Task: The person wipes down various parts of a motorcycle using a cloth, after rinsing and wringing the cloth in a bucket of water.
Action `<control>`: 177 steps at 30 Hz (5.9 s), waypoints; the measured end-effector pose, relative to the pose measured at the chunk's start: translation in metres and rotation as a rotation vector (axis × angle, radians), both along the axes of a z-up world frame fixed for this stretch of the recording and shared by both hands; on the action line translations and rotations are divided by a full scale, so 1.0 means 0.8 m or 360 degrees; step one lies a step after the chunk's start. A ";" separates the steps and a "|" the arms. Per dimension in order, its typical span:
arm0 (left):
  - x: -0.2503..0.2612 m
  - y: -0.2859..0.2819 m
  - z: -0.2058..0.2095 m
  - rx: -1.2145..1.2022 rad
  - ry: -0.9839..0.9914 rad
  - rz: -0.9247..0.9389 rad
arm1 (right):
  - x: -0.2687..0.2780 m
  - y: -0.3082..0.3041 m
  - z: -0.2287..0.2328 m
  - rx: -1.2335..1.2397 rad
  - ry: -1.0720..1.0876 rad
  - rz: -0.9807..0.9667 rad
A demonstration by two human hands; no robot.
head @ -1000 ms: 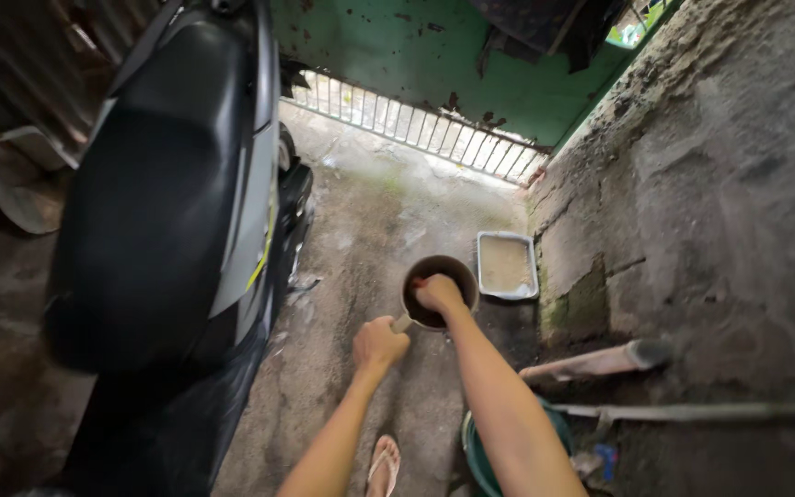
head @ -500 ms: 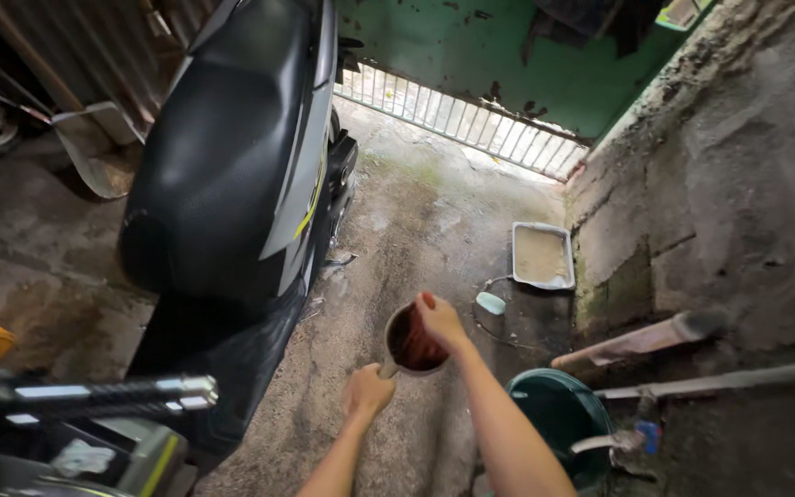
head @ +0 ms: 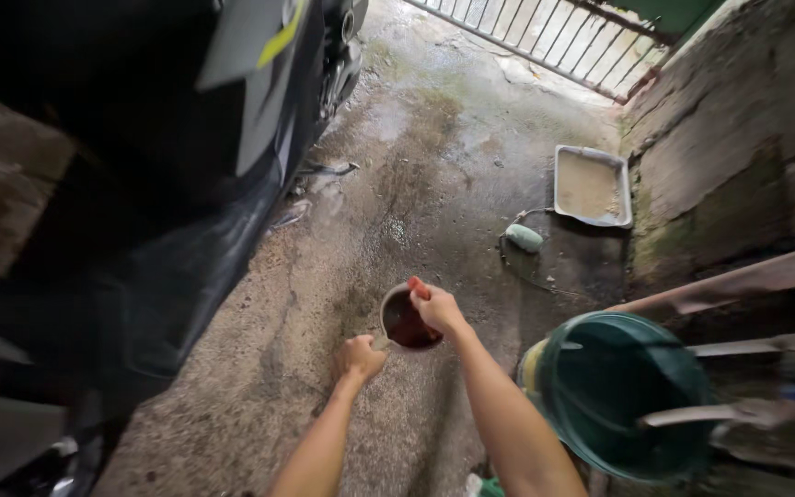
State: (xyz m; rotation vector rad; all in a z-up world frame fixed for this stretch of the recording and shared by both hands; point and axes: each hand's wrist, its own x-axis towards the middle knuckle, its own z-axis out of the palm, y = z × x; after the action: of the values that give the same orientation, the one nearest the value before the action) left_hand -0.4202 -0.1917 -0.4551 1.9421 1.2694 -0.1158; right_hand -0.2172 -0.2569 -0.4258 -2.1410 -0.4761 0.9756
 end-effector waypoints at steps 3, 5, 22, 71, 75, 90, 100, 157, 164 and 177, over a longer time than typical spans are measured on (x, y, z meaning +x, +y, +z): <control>0.004 -0.004 -0.080 0.0061 0.0070 -0.0040 | 0.015 -0.004 -0.119 -0.0028 -0.0508 0.0494; 0.007 0.000 -0.117 0.0085 0.0051 -0.0063 | 0.020 -0.005 -0.196 -0.0041 -0.0577 0.0652; 0.059 -0.012 -0.189 0.0742 -0.0666 -0.0363 | 0.045 0.012 -0.217 0.0109 0.0318 0.0264; 0.208 0.022 -0.158 -0.0760 -0.1371 0.0854 | -0.006 -0.035 -0.202 0.0697 -0.0976 0.0244; 0.215 0.031 -0.207 -0.0744 -0.1451 0.0415 | 0.016 -0.044 -0.219 0.0552 -0.0082 0.0187; 0.154 0.043 -0.086 -0.1050 -0.0598 -0.0533 | 0.024 -0.042 -0.202 0.0438 -0.1544 0.0710; 0.137 0.025 -0.125 0.1058 -0.0304 -0.1266 | 0.017 -0.049 -0.178 0.0352 -0.0771 0.0723; 0.147 -0.034 0.157 -0.0438 -0.1096 -0.1431 | 0.109 -0.107 -0.201 0.0996 -0.0486 -0.0828; 0.278 -0.200 0.104 -0.1822 -0.0745 -0.1338 | 0.106 -0.106 -0.193 0.0504 -0.0302 -0.0512; 0.460 -0.321 -0.151 -0.0623 -0.1308 -0.1678 | 0.096 -0.139 -0.180 0.0805 -0.0283 -0.0644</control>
State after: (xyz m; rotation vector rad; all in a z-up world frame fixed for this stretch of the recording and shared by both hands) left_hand -0.0520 -0.4487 -0.5761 1.7938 -0.3386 -0.0656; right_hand -0.1403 -0.3680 -0.5696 -1.7678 -0.3121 0.3870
